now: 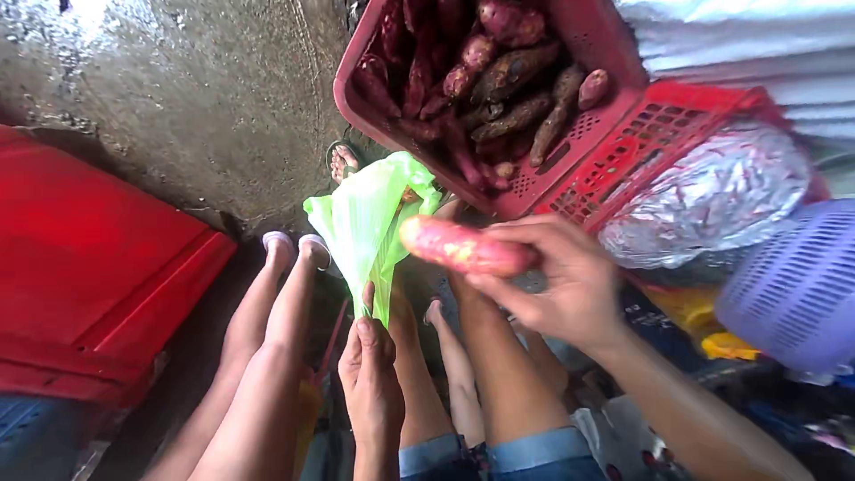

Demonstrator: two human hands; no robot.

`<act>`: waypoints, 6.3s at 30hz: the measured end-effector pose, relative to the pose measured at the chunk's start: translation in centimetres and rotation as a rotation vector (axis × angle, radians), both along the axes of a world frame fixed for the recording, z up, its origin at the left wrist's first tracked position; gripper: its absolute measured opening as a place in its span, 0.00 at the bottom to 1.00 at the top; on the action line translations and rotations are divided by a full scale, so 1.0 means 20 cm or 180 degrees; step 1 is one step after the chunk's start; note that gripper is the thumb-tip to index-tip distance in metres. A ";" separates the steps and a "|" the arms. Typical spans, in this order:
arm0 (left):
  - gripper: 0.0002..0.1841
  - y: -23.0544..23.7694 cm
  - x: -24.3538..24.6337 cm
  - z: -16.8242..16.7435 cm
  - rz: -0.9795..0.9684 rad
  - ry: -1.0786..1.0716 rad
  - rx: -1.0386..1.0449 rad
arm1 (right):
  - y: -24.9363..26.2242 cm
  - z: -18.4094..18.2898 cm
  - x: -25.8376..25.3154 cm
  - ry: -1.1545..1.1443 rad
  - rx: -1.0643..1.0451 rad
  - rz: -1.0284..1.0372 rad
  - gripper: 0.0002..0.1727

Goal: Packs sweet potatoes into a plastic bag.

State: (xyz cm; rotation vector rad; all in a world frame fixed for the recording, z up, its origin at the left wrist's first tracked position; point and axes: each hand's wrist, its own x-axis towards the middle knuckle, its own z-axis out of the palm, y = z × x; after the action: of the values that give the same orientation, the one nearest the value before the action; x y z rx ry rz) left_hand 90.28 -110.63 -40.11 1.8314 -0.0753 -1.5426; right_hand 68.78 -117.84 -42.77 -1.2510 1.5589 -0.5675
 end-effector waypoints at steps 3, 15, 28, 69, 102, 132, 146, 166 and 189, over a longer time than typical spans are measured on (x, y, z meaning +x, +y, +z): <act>0.15 0.02 -0.04 0.05 0.0014 0.0047 -0.0101 | 0.06 -0.24 0.21 -0.0038 0.0131 0.0268 0.23; 0.17 0.15 0.15 0.00 -0.0348 -0.0047 0.0157 | 0.15 -0.55 0.16 -0.0491 0.1433 0.0345 0.16; 0.21 0.17 0.15 -0.01 -0.0687 -0.0004 0.0562 | 0.15 -1.67 -0.37 0.1706 0.2640 0.0393 0.59; 0.20 0.50 0.14 -0.29 -0.2264 -0.0837 0.0303 | -0.22 -1.43 -0.45 -0.2877 0.3407 -0.0990 0.27; 0.28 0.12 0.06 -0.03 -0.0223 0.0954 -0.0190 | -0.10 -0.58 0.43 -0.0316 0.1739 0.3277 0.13; 0.23 0.35 0.09 -0.35 -0.3222 -0.1297 -0.0302 | -0.31 -1.59 0.04 0.0774 0.1073 -0.2375 0.48; 0.27 0.26 0.10 -0.42 -0.3252 -0.1271 -0.0228 | -0.54 -1.80 -0.43 0.1439 0.1189 -0.0986 0.59; 0.26 0.20 0.17 -0.44 -0.3152 -0.1058 -0.0272 | -0.71 -1.91 -0.43 0.2303 0.1853 -0.0404 0.44; 0.15 0.13 0.18 -0.43 -0.2559 -0.0931 0.0025 | 0.07 -1.08 -0.43 -0.3902 0.2083 -0.2509 0.32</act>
State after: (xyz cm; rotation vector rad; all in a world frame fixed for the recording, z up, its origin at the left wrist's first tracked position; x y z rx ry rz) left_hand 93.79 -107.96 -48.63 2.1478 -1.0508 -1.7438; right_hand 60.21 -116.50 -64.32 0.3133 0.9183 -0.9494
